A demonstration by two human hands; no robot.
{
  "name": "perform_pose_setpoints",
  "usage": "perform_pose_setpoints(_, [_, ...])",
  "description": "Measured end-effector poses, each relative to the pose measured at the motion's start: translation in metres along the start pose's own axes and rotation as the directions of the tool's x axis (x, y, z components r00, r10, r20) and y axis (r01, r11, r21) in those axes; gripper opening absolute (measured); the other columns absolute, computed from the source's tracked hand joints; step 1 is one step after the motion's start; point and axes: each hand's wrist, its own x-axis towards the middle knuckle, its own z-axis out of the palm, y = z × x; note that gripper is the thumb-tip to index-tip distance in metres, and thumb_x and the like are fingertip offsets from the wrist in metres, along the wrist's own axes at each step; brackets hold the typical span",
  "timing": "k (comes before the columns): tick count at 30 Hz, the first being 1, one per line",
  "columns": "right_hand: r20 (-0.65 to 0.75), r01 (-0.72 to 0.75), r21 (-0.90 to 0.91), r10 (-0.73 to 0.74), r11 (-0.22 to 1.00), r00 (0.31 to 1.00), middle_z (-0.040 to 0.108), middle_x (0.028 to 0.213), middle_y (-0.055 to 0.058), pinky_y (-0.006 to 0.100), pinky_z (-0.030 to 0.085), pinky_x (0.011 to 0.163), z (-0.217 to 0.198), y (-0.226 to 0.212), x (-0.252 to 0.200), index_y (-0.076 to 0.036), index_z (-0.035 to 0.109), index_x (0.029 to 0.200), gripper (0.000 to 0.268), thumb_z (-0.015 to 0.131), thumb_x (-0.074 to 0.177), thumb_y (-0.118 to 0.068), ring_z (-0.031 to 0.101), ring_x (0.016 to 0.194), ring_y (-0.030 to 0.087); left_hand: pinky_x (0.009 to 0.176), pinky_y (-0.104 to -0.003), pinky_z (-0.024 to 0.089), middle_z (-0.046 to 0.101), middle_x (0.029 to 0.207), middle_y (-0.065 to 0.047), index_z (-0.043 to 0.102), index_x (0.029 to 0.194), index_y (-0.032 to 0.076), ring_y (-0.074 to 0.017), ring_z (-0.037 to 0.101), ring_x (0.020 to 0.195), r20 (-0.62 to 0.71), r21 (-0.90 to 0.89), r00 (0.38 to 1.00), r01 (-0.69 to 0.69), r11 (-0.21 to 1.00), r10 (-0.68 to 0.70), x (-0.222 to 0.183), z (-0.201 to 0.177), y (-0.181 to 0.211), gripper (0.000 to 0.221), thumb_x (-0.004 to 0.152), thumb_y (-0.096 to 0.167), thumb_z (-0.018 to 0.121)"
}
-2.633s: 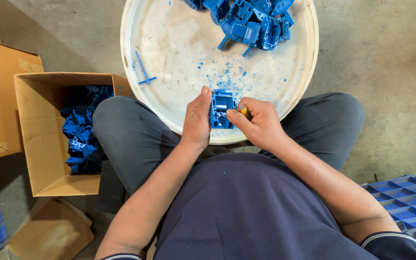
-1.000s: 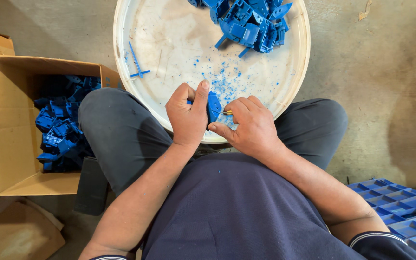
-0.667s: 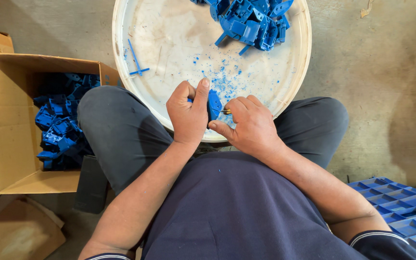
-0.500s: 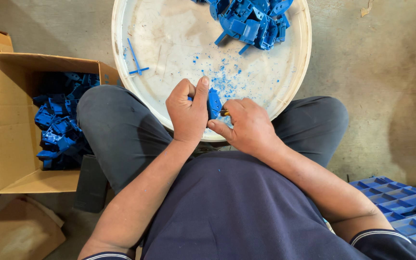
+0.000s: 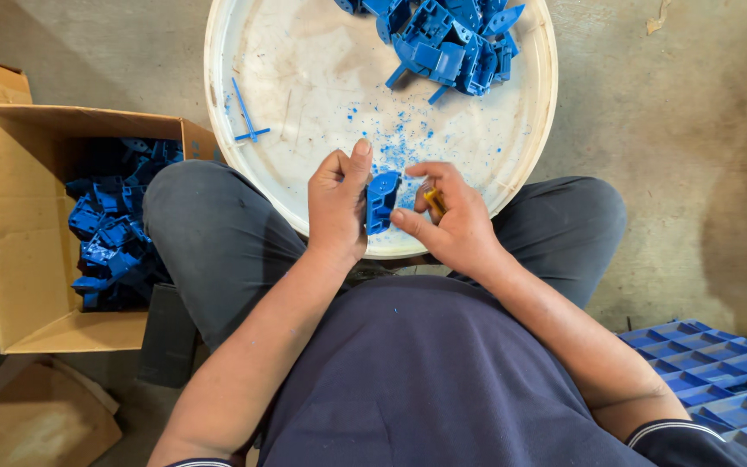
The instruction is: The person scrapes excess material from blue plastic components using a small yellow tool over a white bucket lid.
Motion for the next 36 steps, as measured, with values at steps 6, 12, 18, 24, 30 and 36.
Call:
perform_pose_setpoints(6, [0.15, -0.179, 0.178, 0.153, 0.968, 0.977, 0.055, 0.074, -0.007, 0.021, 0.038, 0.06, 0.004, 0.032, 0.0, -0.005, 0.068, 0.11, 0.024, 0.072, 0.099, -0.026, 0.043, 0.068, 0.002, 0.047, -0.023, 0.04, 0.049, 0.069, 0.002, 0.053, 0.085, 0.014, -0.0056, 0.047, 0.055, 0.048, 0.006, 0.955, 0.294, 0.956, -0.294, -0.006, 0.002, 0.005, 0.036, 0.101, 0.043, 0.068])
perform_pose_setpoints(12, [0.297, -0.483, 0.533, 0.38, 0.695, 0.876, 0.051, 0.068, -0.004, 0.021, 0.03, 0.048, 0.006, 0.049, -0.003, -0.008, 0.061, 0.09, 0.023, 0.067, 0.101, -0.027, 0.037, 0.055, 0.003, 0.049, -0.024, 0.048, 0.06, 0.086, -0.002, 0.062, 0.111, 0.005, -0.0074, 0.058, 0.065, 0.262, 0.205, 0.962, 0.021, 0.979, -0.075, -0.017, -0.009, 0.013, 0.061, 0.101, 0.063, 0.046])
perform_pose_setpoints(18, [0.356, -0.534, 0.621, 0.4, 0.574, 0.845, 0.054, 0.071, -0.003, 0.021, 0.033, 0.049, 0.005, 0.047, 0.0, -0.009, 0.062, 0.091, 0.021, 0.066, 0.101, -0.028, 0.041, 0.055, 0.003, 0.058, -0.022, 0.048, 0.061, 0.094, -0.003, 0.056, 0.136, 0.004, -0.0064, 0.056, 0.072, 0.419, 0.402, 0.906, -0.123, 0.907, -0.063, -0.019, -0.034, 0.004, 0.089, 0.086, 0.078, 0.062])
perform_pose_setpoints(24, [0.348, -0.536, 0.585, 0.408, 0.609, 0.844, 0.055, 0.071, -0.003, 0.021, 0.039, 0.052, 0.007, 0.048, 0.001, -0.01, 0.062, 0.092, 0.022, 0.065, 0.102, -0.03, 0.048, 0.059, 0.004, 0.092, -0.025, 0.052, 0.062, 0.112, -0.001, 0.051, 0.139, 0.005, -0.0068, 0.059, 0.101, 0.53, 0.352, 0.848, -0.196, 0.915, -0.022, -0.019, -0.035, 0.009, 0.081, 0.083, 0.05, 0.088])
perform_pose_setpoints(30, [0.37, -0.564, 0.558, 0.427, 0.608, 0.825, 0.054, 0.069, -0.003, 0.022, 0.036, 0.049, 0.008, 0.051, 0.004, -0.009, 0.063, 0.091, 0.027, 0.063, 0.102, -0.033, 0.043, 0.054, 0.004, 0.091, -0.026, 0.053, 0.067, 0.108, -0.002, 0.061, 0.126, 0.003, -0.0086, 0.062, 0.098, 0.422, 0.334, 0.901, -0.048, 0.941, -0.104, -0.015, -0.032, 0.007, 0.061, 0.082, 0.032, 0.092])
perform_pose_setpoints(36, [0.372, -0.548, 0.576, 0.403, 0.607, 0.837, 0.054, 0.075, -0.003, 0.022, 0.037, 0.051, 0.009, 0.054, 0.005, -0.009, 0.061, 0.092, 0.031, 0.059, 0.106, -0.036, 0.045, 0.058, 0.004, 0.084, -0.026, 0.054, 0.07, 0.1, -0.001, 0.064, 0.118, 0.003, -0.0078, 0.063, 0.091, 0.372, 0.345, 0.925, -0.062, 0.937, -0.076, -0.011, -0.036, 0.003, 0.059, 0.079, 0.039, 0.09])
